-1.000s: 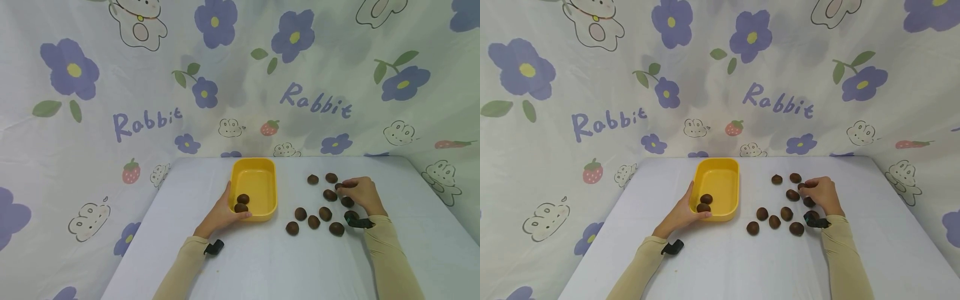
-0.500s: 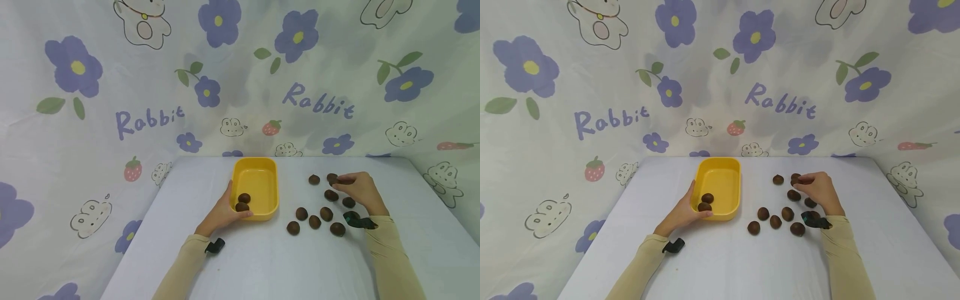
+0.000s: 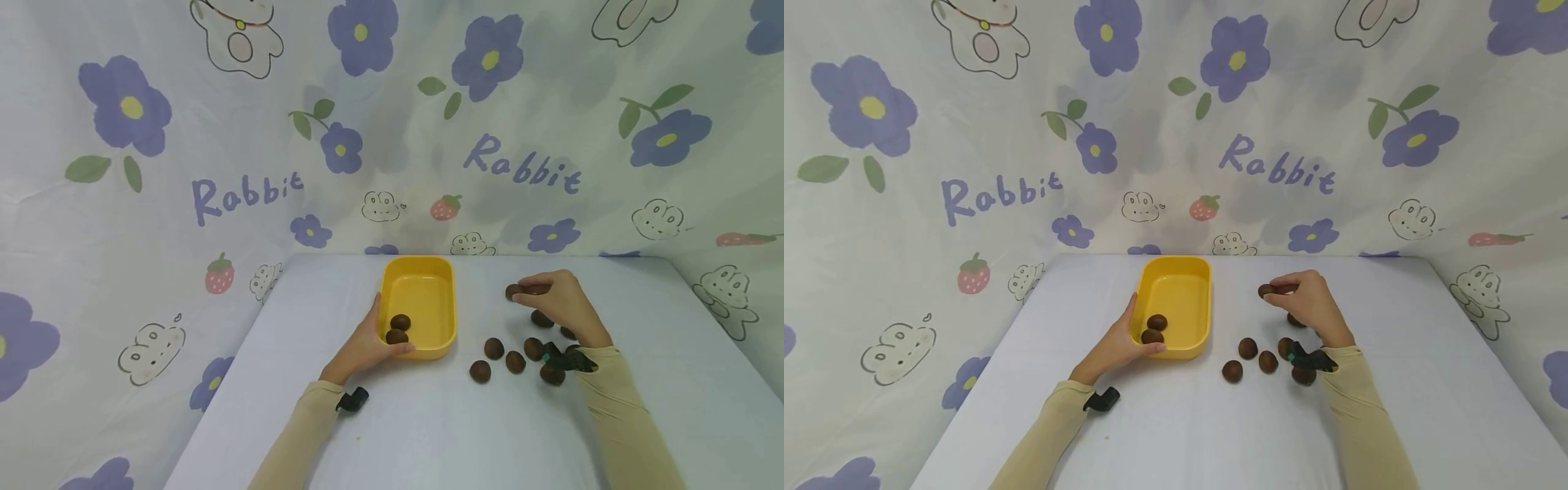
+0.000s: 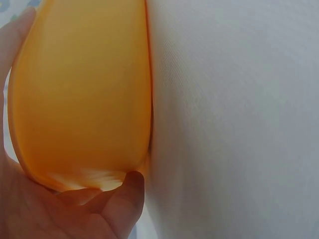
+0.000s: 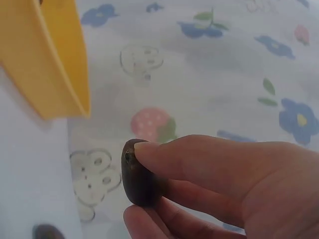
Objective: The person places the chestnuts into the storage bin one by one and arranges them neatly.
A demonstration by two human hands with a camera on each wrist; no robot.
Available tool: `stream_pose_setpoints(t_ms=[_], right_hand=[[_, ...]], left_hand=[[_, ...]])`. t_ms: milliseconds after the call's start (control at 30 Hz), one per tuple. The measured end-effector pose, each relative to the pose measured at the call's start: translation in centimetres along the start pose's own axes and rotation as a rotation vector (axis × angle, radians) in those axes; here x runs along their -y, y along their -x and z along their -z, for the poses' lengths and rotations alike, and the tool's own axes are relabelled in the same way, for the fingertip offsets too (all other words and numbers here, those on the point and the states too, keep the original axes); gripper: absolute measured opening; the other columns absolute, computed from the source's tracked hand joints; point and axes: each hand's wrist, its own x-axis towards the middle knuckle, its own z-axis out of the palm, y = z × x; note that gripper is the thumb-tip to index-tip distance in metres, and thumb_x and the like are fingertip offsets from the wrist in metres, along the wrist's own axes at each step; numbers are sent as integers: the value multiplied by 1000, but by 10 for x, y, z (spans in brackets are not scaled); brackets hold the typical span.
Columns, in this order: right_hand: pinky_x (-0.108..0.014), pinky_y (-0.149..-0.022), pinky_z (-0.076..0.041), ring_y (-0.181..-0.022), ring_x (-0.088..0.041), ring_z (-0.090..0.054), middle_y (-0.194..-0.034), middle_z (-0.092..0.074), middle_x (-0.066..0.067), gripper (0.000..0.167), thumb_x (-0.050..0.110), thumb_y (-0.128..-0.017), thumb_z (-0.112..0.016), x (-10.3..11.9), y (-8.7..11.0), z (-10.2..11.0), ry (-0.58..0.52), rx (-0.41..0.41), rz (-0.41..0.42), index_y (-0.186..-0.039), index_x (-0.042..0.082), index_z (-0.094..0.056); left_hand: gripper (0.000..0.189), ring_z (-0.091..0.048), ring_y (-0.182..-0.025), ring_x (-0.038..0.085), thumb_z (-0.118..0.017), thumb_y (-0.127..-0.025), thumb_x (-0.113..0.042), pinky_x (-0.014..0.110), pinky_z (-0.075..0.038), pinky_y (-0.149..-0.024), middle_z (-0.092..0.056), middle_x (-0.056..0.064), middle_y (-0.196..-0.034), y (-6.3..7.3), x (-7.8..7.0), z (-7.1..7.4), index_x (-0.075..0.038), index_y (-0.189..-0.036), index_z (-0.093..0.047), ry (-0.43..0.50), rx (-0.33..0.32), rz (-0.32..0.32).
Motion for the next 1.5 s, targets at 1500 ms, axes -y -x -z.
stream_pose_setpoints(t_ms=[1500], right_hand=[[-34, -84, -64, -98, -21, -72, -105, -80, -8, 30, 19, -83, -87, 74, -31, -127, -126, 233, 212, -108, 4, -80]], left_hand=[[138, -23, -160, 28, -91, -74, -52, 58, -24, -129, -10, 4, -176, 0, -1, 2, -22, -168, 6, 42, 9, -60]])
